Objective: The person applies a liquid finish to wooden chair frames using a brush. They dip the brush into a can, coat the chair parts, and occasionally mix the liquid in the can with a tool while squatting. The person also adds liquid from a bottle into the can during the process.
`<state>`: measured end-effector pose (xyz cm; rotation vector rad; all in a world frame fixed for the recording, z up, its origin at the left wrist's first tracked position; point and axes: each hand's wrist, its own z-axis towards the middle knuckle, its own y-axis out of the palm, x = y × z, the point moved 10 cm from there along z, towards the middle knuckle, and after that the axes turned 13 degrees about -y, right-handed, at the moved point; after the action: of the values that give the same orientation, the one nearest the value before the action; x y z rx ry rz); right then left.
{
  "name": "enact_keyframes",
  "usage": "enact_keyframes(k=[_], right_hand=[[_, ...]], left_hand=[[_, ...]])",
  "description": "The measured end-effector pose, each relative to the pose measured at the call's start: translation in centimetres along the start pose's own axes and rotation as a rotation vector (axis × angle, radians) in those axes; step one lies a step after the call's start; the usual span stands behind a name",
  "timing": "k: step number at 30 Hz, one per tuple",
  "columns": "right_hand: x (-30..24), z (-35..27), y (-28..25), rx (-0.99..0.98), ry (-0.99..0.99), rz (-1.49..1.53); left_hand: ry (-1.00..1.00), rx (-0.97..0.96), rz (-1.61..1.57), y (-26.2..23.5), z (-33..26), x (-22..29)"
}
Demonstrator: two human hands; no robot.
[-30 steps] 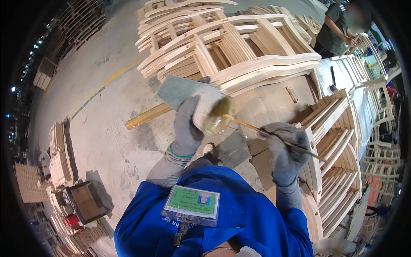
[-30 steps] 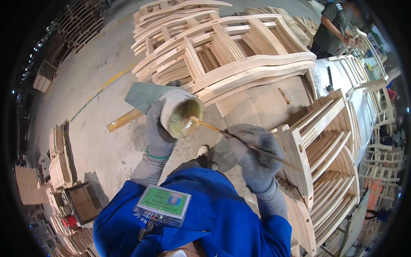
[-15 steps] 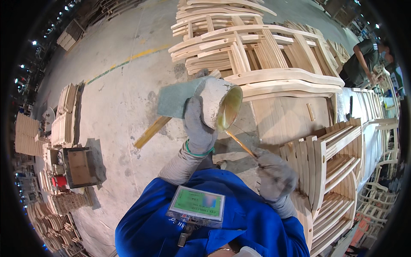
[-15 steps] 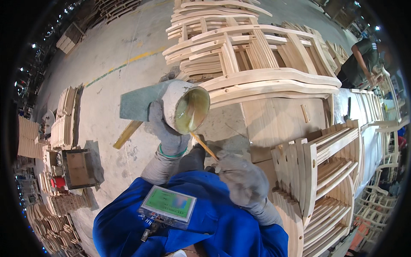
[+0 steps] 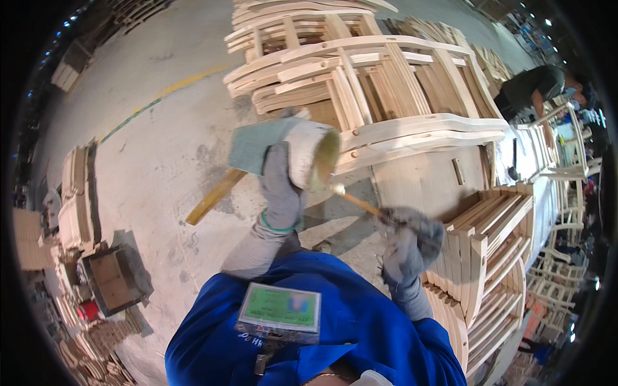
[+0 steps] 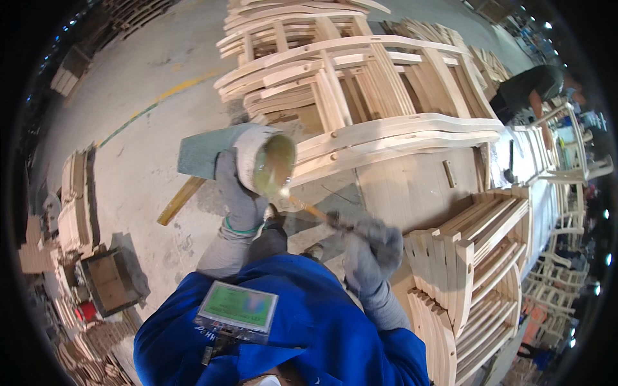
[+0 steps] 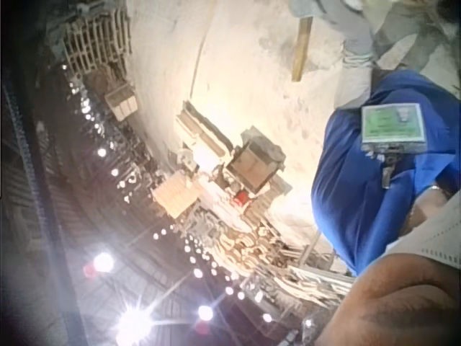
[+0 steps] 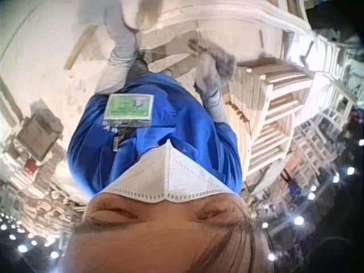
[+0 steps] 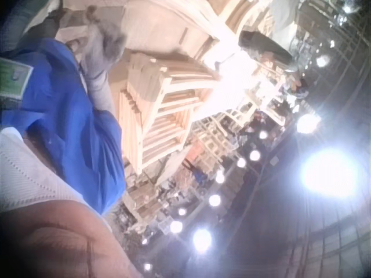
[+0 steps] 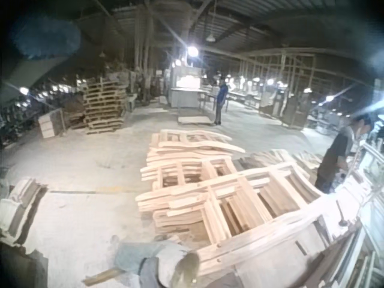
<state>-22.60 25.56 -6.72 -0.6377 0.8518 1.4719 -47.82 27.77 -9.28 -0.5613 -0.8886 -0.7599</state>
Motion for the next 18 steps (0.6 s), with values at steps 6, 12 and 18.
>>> enact_keyframes(k=[6, 12, 18], right_hand=[[14.2, 8.6, 0.1, -0.042, 0.207, -0.241], [23.6, 9.9, -0.2, -0.172, 0.343, -0.554], [23.9, 9.7, 0.6, -0.095, 0.317, -0.775]], left_hand=[[-0.059, 0.024, 0.272, -2.4, 4.3, -9.1], [-0.430, -0.087, -0.116, -4.8, 9.2, -16.2], [-0.418, -0.049, -0.057, -6.3, 10.1, -19.7]])
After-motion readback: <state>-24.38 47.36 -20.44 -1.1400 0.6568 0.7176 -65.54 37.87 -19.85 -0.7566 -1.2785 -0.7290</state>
